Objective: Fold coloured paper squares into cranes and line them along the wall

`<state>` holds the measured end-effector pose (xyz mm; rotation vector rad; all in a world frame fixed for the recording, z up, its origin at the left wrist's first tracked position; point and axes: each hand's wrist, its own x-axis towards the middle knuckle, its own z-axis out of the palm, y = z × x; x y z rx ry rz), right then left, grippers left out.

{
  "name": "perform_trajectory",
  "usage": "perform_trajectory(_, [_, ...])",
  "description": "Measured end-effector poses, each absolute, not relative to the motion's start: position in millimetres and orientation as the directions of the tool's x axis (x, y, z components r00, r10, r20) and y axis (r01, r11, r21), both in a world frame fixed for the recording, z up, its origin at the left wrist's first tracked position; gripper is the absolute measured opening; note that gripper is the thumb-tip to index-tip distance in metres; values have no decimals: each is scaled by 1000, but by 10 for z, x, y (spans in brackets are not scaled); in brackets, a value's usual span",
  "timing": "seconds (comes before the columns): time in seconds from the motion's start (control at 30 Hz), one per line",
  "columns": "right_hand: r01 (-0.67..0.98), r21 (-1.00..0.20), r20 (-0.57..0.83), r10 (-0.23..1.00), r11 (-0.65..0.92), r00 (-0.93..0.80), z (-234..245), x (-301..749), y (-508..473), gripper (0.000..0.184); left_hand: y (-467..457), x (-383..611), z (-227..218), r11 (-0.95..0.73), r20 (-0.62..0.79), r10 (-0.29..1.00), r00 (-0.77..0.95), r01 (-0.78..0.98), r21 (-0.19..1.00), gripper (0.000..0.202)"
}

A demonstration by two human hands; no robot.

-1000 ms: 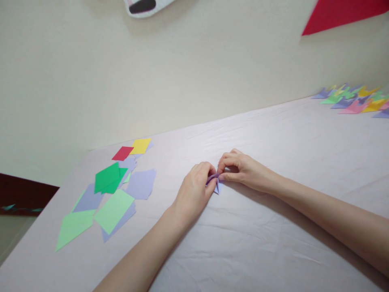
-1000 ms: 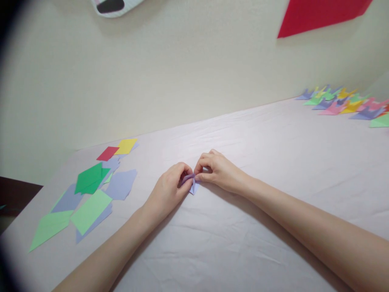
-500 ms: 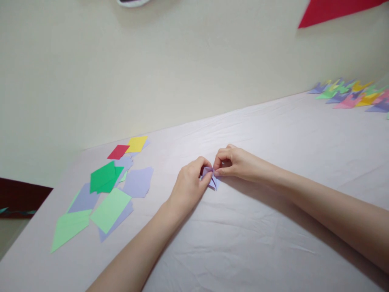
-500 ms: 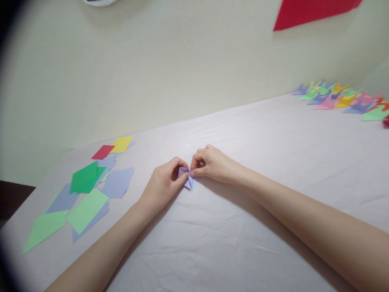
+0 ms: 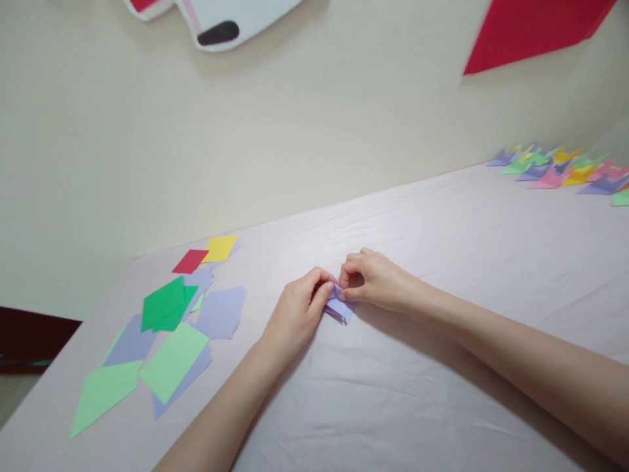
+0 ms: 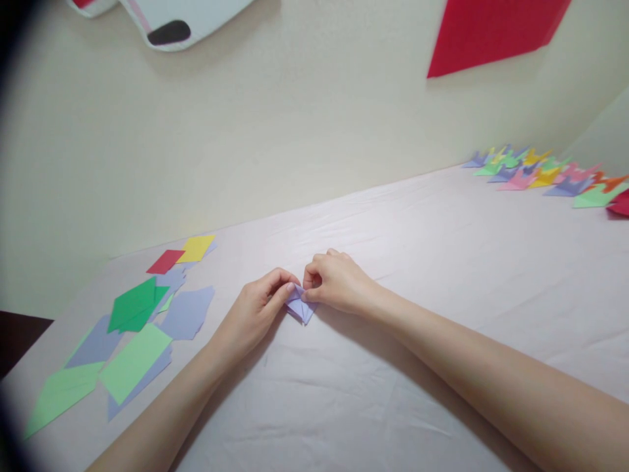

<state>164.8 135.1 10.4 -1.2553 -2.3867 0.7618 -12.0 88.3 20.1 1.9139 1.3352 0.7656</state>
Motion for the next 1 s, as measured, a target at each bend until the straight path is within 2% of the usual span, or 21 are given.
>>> perform_trajectory(0.13, [651,-585,67,828,485,-557,84,1645,1350,8,853,-107,211,-267,86,940,330,557,786,14])
perform_trajectory(0.3, [642,-591,79,828,487,-555,60,1643,1354,10,863,-78,139,-229,88,962,259,589,775,4])
perform_trajectory(0.6, [555,-631,167,793,542,-586,2,1655,1342,13,880,-66,54,-218,115,968,223,524,823,14])
perform_trajectory(0.7, [495,-691,224,807,527,-547,-8,1648,1332,17,881,-34,63,-221,161,973,164,484,847,12])
perform_trajectory(0.77, [437,-750,272,834,496,-479,-5,1645,1329,18,877,7,73,-146,140,989,41,367,919,21])
perform_trajectory(0.83, [372,-798,323,858,474,-400,1,1644,1326,16,866,60,86,-5,10,999,-39,144,990,39])
perform_trajectory(0.93, [312,-827,366,868,468,-335,5,1637,1314,14,843,145,101,177,-170,984,56,-158,971,46])
perform_trajectory(1.0, [332,-810,377,863,483,-336,3,1629,1301,15,833,188,95,213,-188,975,122,-242,947,39])
